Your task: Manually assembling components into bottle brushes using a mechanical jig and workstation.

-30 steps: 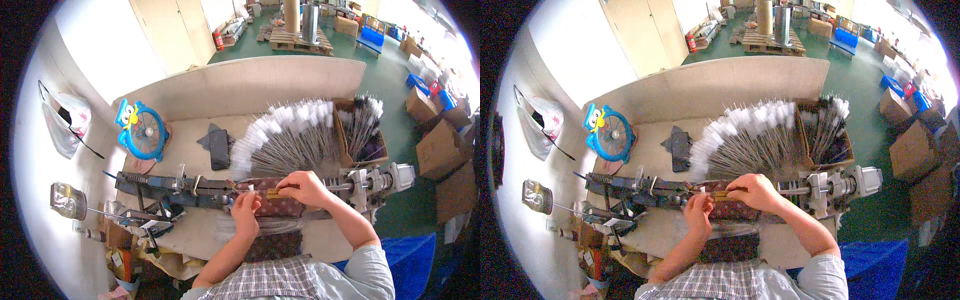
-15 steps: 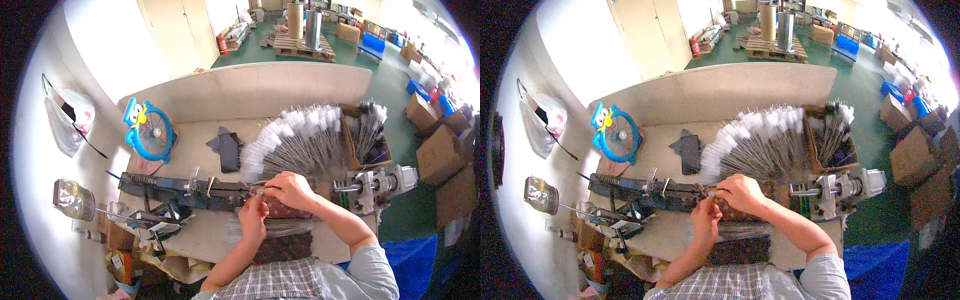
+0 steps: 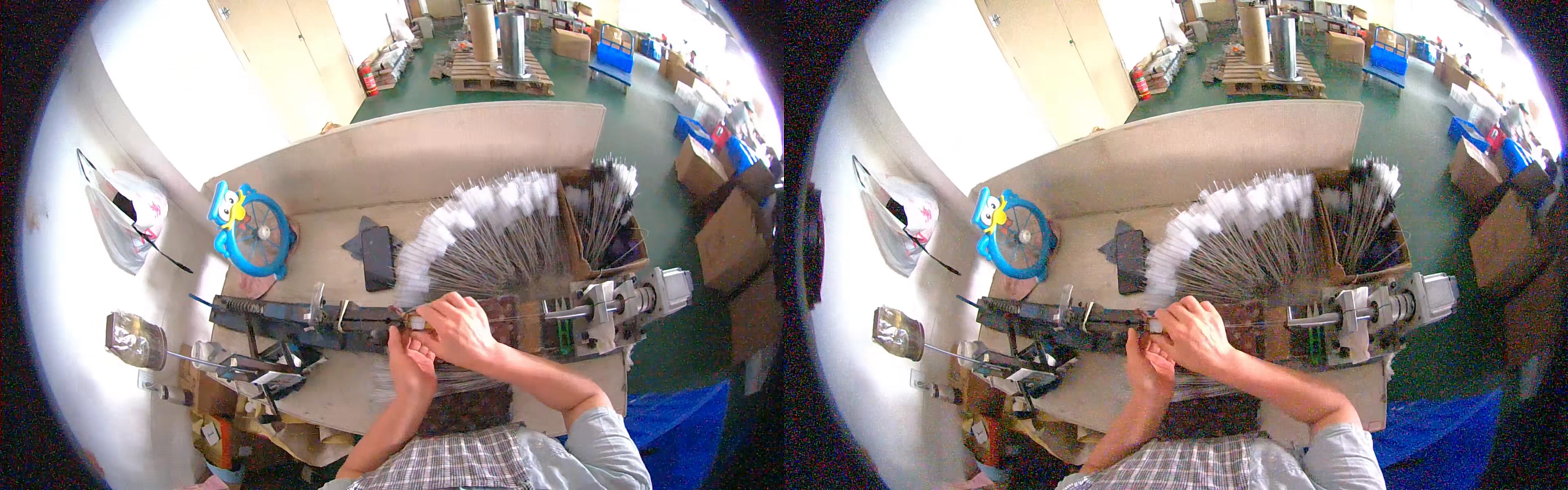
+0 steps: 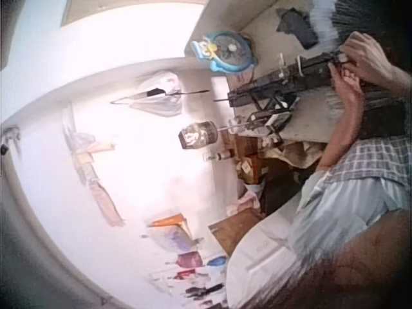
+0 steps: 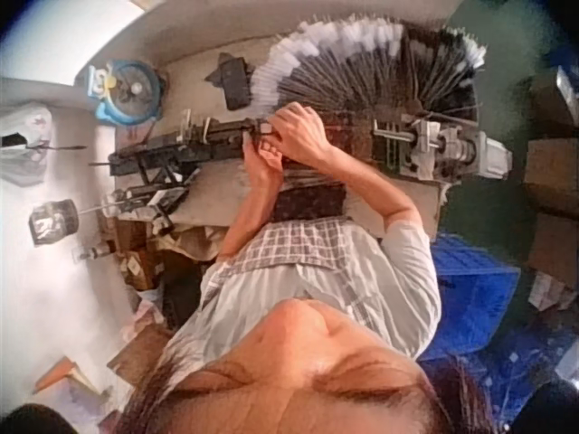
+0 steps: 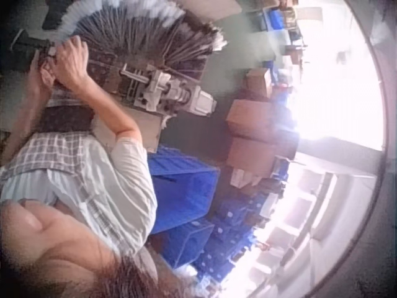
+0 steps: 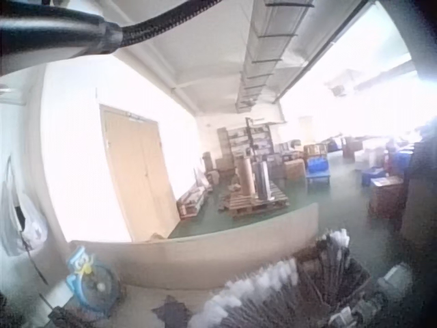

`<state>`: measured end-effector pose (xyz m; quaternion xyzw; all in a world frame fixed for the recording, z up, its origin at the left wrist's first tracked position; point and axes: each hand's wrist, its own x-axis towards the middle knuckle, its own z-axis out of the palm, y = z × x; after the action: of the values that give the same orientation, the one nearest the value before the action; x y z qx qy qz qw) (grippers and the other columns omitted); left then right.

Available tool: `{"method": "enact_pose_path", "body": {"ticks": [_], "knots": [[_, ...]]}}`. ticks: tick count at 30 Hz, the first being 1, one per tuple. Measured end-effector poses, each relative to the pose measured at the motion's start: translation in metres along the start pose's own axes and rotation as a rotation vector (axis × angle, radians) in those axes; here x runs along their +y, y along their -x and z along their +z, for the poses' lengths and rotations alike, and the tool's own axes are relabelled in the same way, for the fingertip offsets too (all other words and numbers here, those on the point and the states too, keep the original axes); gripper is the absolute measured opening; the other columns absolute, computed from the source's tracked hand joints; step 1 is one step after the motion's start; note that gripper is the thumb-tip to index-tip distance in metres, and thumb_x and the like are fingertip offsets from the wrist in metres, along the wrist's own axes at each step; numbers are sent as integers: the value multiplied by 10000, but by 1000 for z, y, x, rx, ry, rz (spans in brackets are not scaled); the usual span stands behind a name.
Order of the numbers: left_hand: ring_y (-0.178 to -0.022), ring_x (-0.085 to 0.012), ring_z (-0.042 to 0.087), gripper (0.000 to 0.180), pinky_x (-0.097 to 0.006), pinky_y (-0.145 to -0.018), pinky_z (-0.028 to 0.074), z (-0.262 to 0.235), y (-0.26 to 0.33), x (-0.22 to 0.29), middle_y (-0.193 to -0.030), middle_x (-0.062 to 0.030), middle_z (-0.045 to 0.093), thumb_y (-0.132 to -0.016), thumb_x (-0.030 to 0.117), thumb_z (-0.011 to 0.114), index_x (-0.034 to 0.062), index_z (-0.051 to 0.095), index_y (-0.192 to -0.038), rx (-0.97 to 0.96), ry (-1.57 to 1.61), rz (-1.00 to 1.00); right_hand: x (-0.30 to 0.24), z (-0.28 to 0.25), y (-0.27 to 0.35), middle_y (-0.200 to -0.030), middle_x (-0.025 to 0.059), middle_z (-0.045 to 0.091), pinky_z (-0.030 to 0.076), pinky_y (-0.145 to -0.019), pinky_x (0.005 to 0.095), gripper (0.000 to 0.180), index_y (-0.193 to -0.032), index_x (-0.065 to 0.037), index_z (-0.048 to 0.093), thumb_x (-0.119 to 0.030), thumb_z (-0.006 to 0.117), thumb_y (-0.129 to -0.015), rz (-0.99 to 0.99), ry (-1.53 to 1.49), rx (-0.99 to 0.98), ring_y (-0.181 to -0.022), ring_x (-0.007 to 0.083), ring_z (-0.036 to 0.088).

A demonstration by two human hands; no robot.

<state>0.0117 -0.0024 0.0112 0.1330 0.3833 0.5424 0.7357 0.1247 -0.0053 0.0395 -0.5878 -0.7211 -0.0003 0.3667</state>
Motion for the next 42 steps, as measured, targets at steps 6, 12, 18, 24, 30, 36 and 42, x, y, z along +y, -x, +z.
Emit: {"method": "enact_pose_path", "body": {"ticks": [6,12,18,24,30,36,42], "knots": [[-848,-156,564,134,-302,-787,456,-5,-6,-8,-887,-40,573,-875,207,534,74,529,-891,-33,-37,9,9,-11,6,-898,-18,600,415,-735,337,261,-931,-149,635,-250,638,-690,-99,21,100,-899,182,535],[-797,-133,576,45,-284,-749,467,-7,-5,-6,-856,-39,587,-865,89,535,47,547,-874,-24,38,54,10,-13,6,-917,-22,600,434,-740,336,280,-944,-179,642,-202,638,-665,-179,45,37,-910,190,542],[-849,-143,589,58,-300,-787,462,-1,-2,-5,-907,-48,606,-859,80,553,53,542,-909,-66,68,34,17,-21,5,-877,-2,613,475,-722,333,242,-888,-166,687,-206,700,-650,-192,25,35,-856,203,568],[-859,-154,590,92,-300,-802,457,3,-1,-6,-923,-50,604,-848,55,555,49,537,-938,-86,23,54,17,-21,5,-887,24,624,488,-725,341,227,-888,-134,693,-181,701,-666,-130,-52,13,-826,214,583],[-841,-151,571,98,-296,-796,438,-8,-6,-7,-869,-39,580,-837,100,565,44,528,-909,-74,184,-18,0,-14,-1,-923,38,621,489,-730,345,243,-910,-128,684,-165,696,-670,-86,-91,-1,-827,227,586],[-837,-139,552,90,-292,-795,431,-12,-9,-8,-850,-23,558,-829,112,572,44,539,-877,-27,157,-35,3,-8,3,-940,42,625,491,-736,343,238,-909,-125,689,-154,689,-673,-56,-86,9,-839,229,590],[-861,-123,561,79,-263,-773,441,-2,-4,-7,-907,-29,585,-833,91,568,47,559,-898,-24,126,9,2,-10,-1,-946,37,628,492,-732,332,230,-902,-120,694,-151,687,-674,-80,-115,8,-837,221,589]]}}
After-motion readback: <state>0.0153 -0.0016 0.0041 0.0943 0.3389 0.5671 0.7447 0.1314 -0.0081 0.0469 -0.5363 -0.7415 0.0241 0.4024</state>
